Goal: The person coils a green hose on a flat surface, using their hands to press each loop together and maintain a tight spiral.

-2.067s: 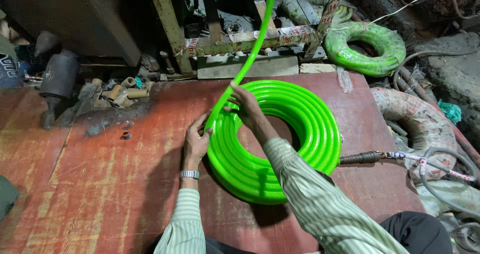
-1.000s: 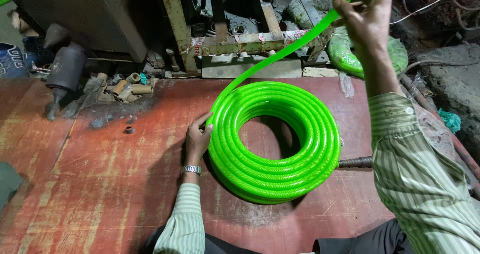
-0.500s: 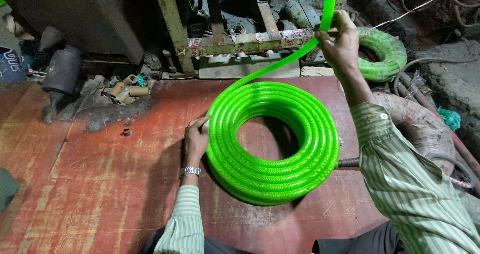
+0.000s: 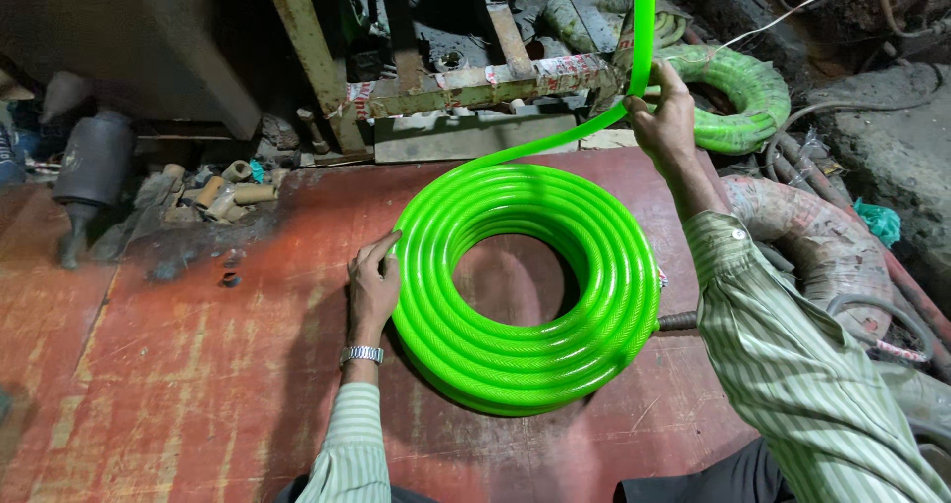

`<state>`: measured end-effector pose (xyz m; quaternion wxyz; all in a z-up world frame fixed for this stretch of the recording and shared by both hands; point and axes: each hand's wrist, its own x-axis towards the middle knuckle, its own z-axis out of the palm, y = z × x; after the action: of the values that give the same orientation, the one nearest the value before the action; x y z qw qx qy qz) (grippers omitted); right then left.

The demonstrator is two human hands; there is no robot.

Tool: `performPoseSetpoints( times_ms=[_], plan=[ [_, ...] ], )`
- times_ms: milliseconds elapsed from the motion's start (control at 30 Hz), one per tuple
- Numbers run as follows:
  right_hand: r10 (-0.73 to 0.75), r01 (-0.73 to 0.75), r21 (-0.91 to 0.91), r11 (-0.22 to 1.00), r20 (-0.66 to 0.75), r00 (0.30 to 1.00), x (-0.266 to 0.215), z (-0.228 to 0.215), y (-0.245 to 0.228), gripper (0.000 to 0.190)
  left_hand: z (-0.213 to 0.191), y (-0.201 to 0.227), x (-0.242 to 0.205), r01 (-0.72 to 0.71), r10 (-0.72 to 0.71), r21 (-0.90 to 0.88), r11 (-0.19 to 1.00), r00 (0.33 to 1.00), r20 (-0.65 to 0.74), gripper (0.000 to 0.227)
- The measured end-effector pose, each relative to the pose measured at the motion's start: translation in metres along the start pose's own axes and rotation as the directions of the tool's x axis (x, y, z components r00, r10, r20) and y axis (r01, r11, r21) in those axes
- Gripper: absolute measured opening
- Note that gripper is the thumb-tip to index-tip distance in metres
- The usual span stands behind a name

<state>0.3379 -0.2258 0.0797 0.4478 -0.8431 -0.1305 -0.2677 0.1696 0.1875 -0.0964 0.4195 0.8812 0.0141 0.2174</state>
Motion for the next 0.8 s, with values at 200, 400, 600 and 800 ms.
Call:
performPoseSetpoints(
  times_ms=[200, 400, 600, 800],
  plan=[
    [0.067, -0.069, 0.098, 0.993, 0.022, 0.998, -0.008, 0.008, 0.029, 0.046, 0.008, -0.019, 0.005, 0.018, -0.018, -0.015, 1.000, 0.999, 0.048, 0.053],
    [0.081, -0.089, 0.112, 0.990, 0.070, 0.994, -0.005, 0.020, 0.082, 0.045, 0.009, -0.022, 0.003, 0.014, -0.014, -0.011, 1.000, 1.000, 0.025, 0.054],
    [0.153, -0.163, 0.128, 0.978, 0.083, 0.985, -0.018, 0.002, 0.100, 0.040, 0.005, -0.017, 0.003, 0.051, -0.050, -0.071, 0.996, 0.998, 0.025, 0.051],
    [0.175, -0.189, 0.132, 0.973, 0.116, 0.978, -0.028, 0.012, 0.134, 0.034, 0.000, -0.004, 0.004, 0.139, -0.136, -0.133, 0.981, 0.990, 0.034, 0.049]
  ],
)
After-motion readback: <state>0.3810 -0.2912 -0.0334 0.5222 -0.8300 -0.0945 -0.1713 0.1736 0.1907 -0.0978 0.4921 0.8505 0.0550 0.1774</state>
